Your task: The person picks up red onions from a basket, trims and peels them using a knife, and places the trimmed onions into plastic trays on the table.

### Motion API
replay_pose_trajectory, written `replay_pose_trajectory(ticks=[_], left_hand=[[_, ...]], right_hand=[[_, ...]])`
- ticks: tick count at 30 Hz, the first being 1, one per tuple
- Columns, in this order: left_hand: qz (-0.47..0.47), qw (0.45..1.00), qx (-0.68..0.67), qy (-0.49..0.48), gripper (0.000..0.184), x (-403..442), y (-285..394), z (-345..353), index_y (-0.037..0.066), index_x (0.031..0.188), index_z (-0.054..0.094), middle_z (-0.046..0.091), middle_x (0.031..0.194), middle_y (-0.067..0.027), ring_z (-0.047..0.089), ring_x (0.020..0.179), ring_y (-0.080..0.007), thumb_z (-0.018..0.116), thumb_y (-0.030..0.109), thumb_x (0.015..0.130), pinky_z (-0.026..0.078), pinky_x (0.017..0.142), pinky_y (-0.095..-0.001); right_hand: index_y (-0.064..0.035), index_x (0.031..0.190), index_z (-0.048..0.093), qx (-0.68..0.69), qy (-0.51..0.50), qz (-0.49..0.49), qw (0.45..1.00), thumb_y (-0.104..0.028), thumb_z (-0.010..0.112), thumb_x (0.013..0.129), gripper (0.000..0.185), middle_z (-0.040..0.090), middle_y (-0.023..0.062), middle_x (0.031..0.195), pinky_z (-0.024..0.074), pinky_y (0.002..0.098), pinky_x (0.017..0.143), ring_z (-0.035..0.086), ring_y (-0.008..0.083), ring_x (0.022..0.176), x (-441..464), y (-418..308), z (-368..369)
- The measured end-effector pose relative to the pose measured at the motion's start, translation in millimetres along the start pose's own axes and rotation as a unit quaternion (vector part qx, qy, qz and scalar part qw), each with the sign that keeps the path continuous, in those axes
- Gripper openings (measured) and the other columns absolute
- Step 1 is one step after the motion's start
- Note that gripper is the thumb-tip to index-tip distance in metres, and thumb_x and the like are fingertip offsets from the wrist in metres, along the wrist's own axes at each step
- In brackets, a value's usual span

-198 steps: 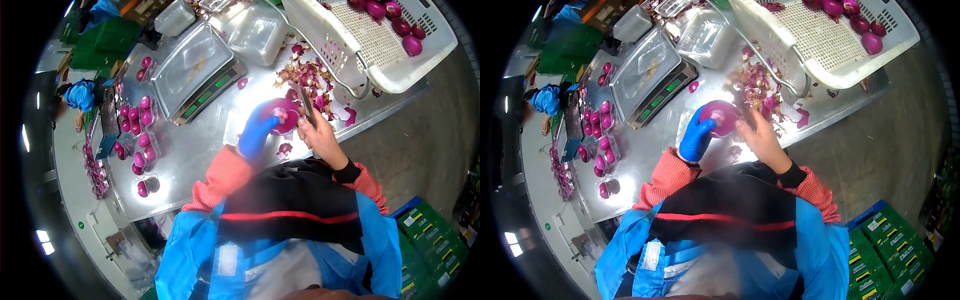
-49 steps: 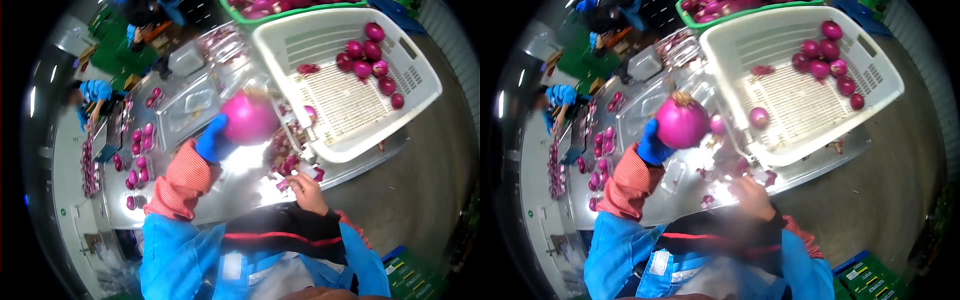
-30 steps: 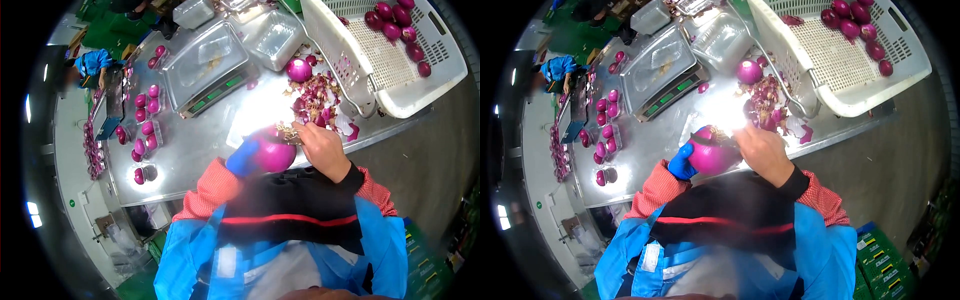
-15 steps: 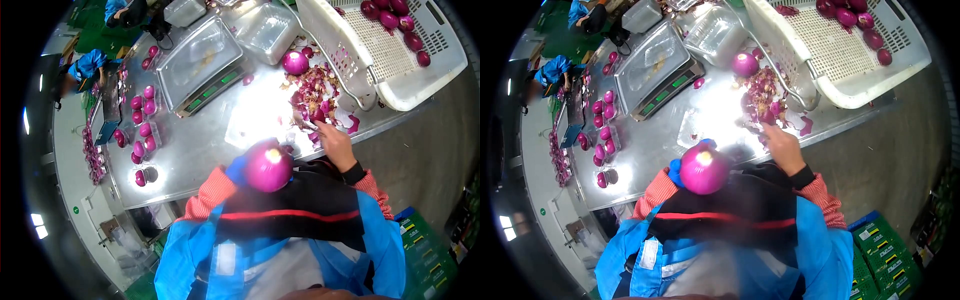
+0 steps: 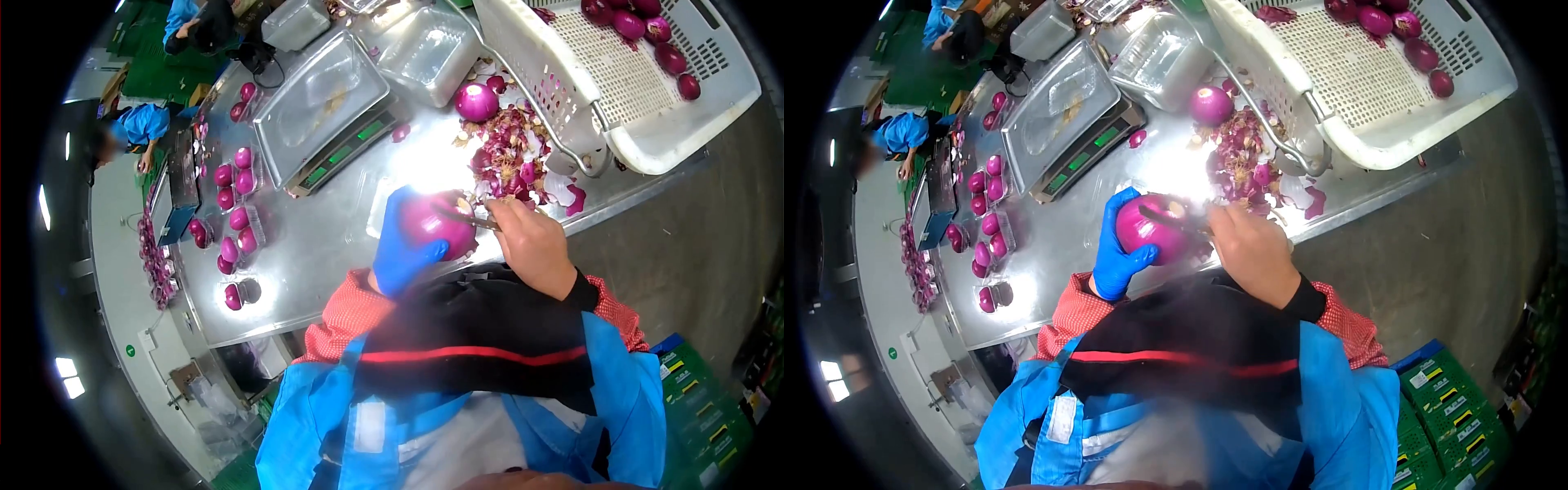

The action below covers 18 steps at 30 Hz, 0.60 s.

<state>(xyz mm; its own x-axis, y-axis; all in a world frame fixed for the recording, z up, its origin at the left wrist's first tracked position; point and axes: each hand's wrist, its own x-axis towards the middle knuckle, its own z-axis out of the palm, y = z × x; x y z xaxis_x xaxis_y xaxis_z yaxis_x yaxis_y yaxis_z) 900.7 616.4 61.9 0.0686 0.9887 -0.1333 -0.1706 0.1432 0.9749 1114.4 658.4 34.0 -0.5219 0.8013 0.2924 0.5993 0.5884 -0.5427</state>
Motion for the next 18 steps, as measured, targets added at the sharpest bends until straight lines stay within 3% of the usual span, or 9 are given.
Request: replay_pose_trajectory(ticks=[5, 8, 11, 15, 18], left_hand=[[0.003, 0.999, 0.029, -0.021, 0.072, -4, -3, -3, 0.005, 0.127, 0.033, 0.047, 0.133, -0.0215, 0.050, 0.121, -0.0291, 0.079, 0.029, 0.077, 0.044, 0.100, -0.0423], [-0.021, 0.999, 0.015, -0.036, 0.072, -4, -2, -3, 0.006, 0.127, 0.034, 0.048, 0.132, -0.0190, 0.049, 0.122, -0.0278, 0.079, 0.030, 0.077, 0.042, 0.101, -0.0421], [-0.046, 0.998, 0.010, -0.028, 0.074, -7, -12, -8, 0.006, 0.127, 0.035, 0.049, 0.128, -0.0153, 0.050, 0.120, -0.0262, 0.080, 0.033, 0.075, 0.042, 0.101, -0.0415], [-0.032, 0.995, -0.084, -0.038, 0.077, -10, -5, -10, 0.007, 0.125, 0.038, 0.052, 0.120, -0.0107, 0.052, 0.115, -0.0229, 0.082, 0.040, 0.070, 0.045, 0.098, -0.0380], [-0.084, 0.992, -0.080, -0.042, 0.081, -3, -2, -15, 0.007, 0.126, 0.039, 0.052, 0.121, -0.0105, 0.054, 0.113, -0.0218, 0.082, 0.043, 0.067, 0.047, 0.095, -0.0358]], right_hand=[[-0.0077, 0.105, 0.057, 0.009, 0.004, 0.012, 1.000, -0.010, 0.066, 0.078, 0.029, 0.054, 0.0081, 0.080, 0.0461, 0.0357, 0.054, 0.060, 0.0241, 0.064, -4, 2, 4], [-0.0064, 0.112, 0.061, 0.018, -0.017, 0.060, 0.998, -0.007, 0.065, 0.079, 0.034, 0.061, 0.0102, 0.088, 0.0493, 0.0369, 0.060, 0.062, 0.0283, 0.072, -9, 7, 7], [-0.0080, 0.113, 0.059, 0.004, 0.029, 0.034, 0.999, -0.008, 0.065, 0.078, 0.036, 0.059, 0.0082, 0.086, 0.0483, 0.0360, 0.056, 0.062, 0.0253, 0.068, -16, 21, 20], [-0.0057, 0.115, 0.060, -0.024, 0.029, 0.153, 0.988, -0.009, 0.064, 0.081, 0.034, 0.066, 0.0126, 0.092, 0.0511, 0.0377, 0.064, 0.065, 0.0296, 0.076, -35, 62, 31], [-0.0055, 0.116, 0.060, 0.104, 0.053, 0.125, 0.985, -0.011, 0.064, 0.084, 0.033, 0.066, 0.0141, 0.098, 0.0516, 0.0382, 0.068, 0.064, 0.0324, 0.079, -22, 48, 21]])
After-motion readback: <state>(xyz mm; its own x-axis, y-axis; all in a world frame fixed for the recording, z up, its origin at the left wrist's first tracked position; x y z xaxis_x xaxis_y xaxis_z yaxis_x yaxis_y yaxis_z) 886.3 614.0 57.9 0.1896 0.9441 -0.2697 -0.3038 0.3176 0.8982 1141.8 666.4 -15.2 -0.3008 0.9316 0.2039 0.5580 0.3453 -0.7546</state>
